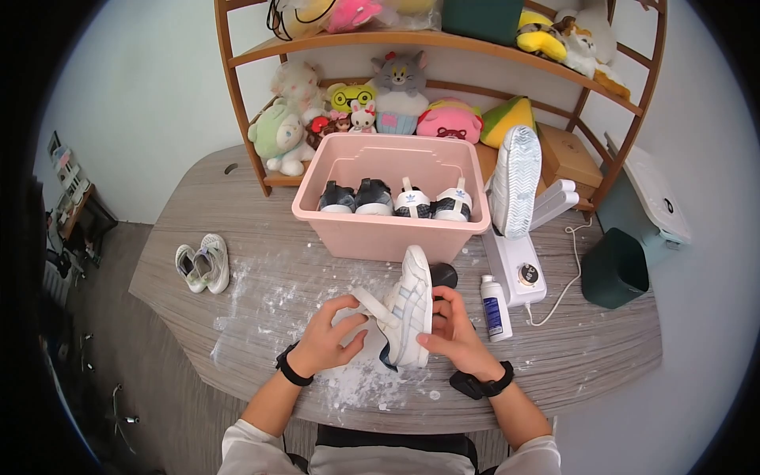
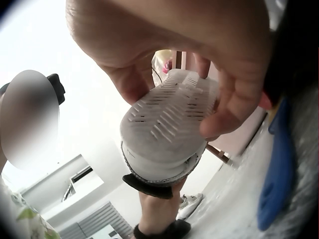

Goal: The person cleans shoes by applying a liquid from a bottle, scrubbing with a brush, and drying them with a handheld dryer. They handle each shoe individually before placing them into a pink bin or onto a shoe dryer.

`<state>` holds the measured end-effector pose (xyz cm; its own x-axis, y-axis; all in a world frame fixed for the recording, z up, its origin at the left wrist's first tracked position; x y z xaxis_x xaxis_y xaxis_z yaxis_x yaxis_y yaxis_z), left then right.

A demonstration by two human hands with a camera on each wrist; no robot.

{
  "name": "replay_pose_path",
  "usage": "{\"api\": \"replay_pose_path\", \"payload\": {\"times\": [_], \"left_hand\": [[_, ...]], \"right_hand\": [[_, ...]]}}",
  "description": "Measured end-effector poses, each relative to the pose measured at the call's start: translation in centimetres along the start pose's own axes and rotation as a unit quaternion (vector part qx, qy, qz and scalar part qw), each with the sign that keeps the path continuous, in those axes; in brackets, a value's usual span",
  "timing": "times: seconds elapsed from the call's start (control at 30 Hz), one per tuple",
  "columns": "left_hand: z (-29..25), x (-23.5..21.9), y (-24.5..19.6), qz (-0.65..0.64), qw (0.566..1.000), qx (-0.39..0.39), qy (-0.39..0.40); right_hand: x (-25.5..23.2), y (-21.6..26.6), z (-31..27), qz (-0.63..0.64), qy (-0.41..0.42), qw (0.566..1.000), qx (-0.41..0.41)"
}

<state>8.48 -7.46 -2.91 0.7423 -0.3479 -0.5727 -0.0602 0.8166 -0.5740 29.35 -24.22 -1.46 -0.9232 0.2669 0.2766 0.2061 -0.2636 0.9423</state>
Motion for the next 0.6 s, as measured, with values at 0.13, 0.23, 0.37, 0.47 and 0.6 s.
{"api": "replay_pose_path", "payload": {"times": [0.13,0.23,0.37,0.47,0.6], "left_hand": [[0.0,-0.3,0.9,0.021,0.999,-0.047,0.013],[0.1,-0.7,1.1,0.04,0.999,-0.029,0.007],[0.1,-0.8,0.7,0.029,0.999,-0.04,0.012],[0.0,-0.9,0.5,0.028,0.999,-0.039,0.009],[-0.1,-0.7,0.7,0.017,0.999,-0.046,0.007]], "right_hand": [[-1.2,2.7,-0.3,-0.128,-0.024,0.983,-0.131],[-2.7,6.0,-1.3,-0.203,-0.1,0.952,-0.208],[-5.6,10.8,-1.8,-0.349,-0.192,0.862,-0.313],[-8.0,13.7,-1.3,-0.419,-0.286,0.787,-0.35],[-12.6,16.4,0.6,-0.477,-0.33,0.721,-0.379]]}}
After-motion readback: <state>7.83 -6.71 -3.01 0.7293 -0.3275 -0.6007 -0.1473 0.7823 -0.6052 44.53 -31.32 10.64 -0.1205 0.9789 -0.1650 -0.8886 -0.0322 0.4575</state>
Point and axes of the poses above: each hand's wrist, its own z-axis towards the middle knuckle, its own x-axis out of the palm, y = z × x, the point moved 1 cm from there along z, towards the middle knuckle, and after that the axes turned 14 degrees about -x, right-handed, at the moved point
